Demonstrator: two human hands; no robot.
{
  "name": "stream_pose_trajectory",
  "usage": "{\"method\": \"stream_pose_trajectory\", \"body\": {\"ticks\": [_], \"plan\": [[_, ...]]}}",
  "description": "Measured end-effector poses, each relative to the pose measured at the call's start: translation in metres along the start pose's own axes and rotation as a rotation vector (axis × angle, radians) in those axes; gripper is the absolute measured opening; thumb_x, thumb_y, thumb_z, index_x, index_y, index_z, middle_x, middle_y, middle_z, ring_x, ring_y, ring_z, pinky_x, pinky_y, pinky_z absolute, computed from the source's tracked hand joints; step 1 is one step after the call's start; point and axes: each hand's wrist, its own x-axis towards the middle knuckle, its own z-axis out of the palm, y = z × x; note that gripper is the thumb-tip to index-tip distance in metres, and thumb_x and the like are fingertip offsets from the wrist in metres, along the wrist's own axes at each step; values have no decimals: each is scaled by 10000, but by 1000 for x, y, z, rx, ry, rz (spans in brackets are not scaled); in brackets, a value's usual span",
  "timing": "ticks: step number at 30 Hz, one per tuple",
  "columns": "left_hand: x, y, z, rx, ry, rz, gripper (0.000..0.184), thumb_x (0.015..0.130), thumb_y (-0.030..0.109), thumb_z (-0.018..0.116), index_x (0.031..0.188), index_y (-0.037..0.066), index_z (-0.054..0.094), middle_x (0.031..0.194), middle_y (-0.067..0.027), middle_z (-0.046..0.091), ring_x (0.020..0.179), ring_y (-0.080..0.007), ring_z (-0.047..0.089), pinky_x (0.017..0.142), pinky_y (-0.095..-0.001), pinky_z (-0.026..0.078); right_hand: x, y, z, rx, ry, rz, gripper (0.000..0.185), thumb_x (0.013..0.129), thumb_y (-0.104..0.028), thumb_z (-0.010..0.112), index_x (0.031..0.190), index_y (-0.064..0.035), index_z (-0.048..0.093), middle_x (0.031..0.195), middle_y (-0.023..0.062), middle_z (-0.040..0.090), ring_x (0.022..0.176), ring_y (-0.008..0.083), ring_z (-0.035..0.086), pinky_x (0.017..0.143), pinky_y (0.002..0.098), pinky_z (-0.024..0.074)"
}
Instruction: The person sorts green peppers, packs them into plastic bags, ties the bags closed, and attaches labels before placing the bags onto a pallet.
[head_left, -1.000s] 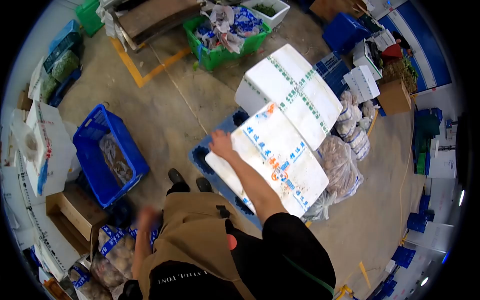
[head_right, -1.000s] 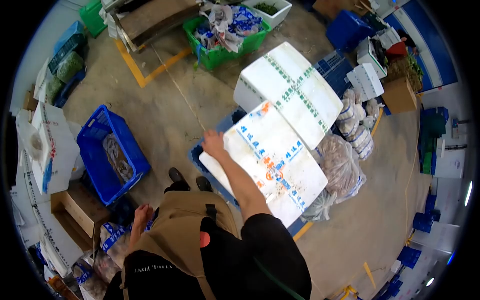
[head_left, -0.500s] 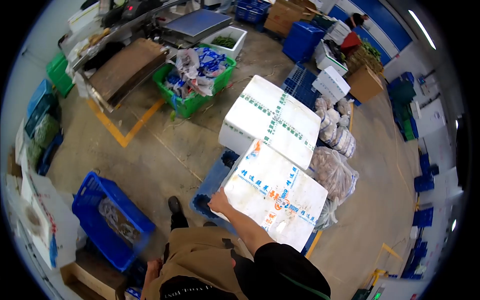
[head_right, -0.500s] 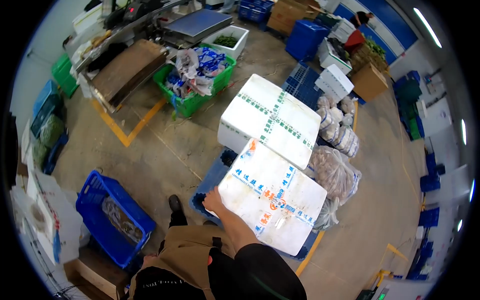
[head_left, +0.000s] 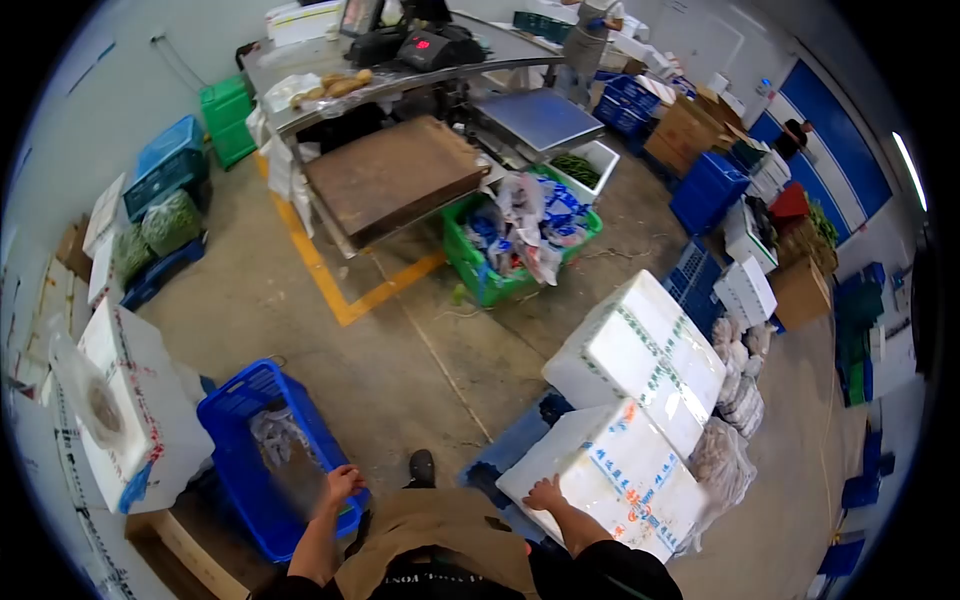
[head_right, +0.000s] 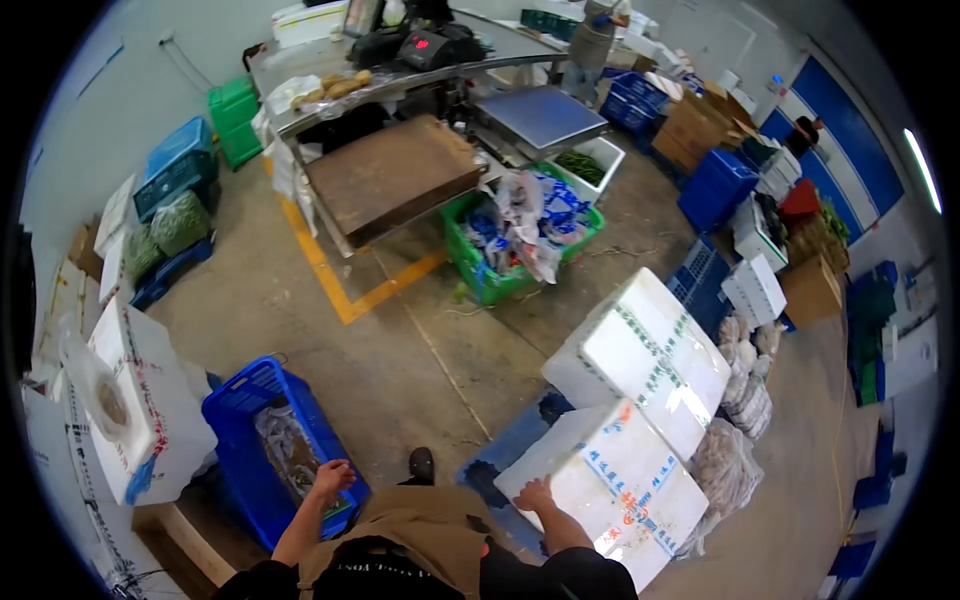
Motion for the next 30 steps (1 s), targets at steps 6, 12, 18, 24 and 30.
{"method": "stream_pose_trajectory", "body": {"ticks": [6, 12, 18, 24, 30], "plan": [[-1, -27, -69, -4, 75, -266, 191, 875, 222, 537, 979, 64, 565, 820, -80, 613, 709, -195, 598, 620, -318, 478, 25, -23, 35, 135, -146, 42, 316, 750, -432, 568, 994, -254, 661, 1270, 34, 506, 1296, 353, 282, 944, 714, 73], [34, -9, -99, 46, -6, -322, 199, 866, 235, 557, 996, 85, 562, 826, -65, 613, 710, -187, 597, 626, -325, 469, -27, -76, -36, 300, -125, 287, 378, 719, -213, 591, 1080, -116, 647, 1165, 124, 575, 1228, 354, 362, 982, 660, 93], [100, 70, -104, -1, -13, -248, 213, 856, 249, 577, 1014, 107, 558, 831, -51, 613, 712, -179, 596, 633, -332, 460, -29, -91, -75, 420, -253, 335, 401, 760, -199, 572, 1148, -101, 605, 1237, 134, 527, 1263, 343, 335, 970, 670, 112], [188, 198, -111, 31, 3, -194, 315, 840, 218, 598, 1128, 131, 506, 875, -36, 609, 707, -170, 600, 596, -328, 461, 40, -117, -98, 786, -395, 335, 471, 815, -192, 523, 1275, -107, 476, 1388, 140, 367, 1292, 322, 326, 952, 684, 156], [240, 273, -126, 197, -121, -194, 258, 832, 267, 603, 1052, 146, 547, 804, -26, 610, 694, -161, 606, 531, -306, 463, 129, -151, -196, 1163, 311, -20, 366, 816, -300, 526, 1059, -37, 602, 984, 220, 611, 918, 375, 578, 768, 444, 454]]}}
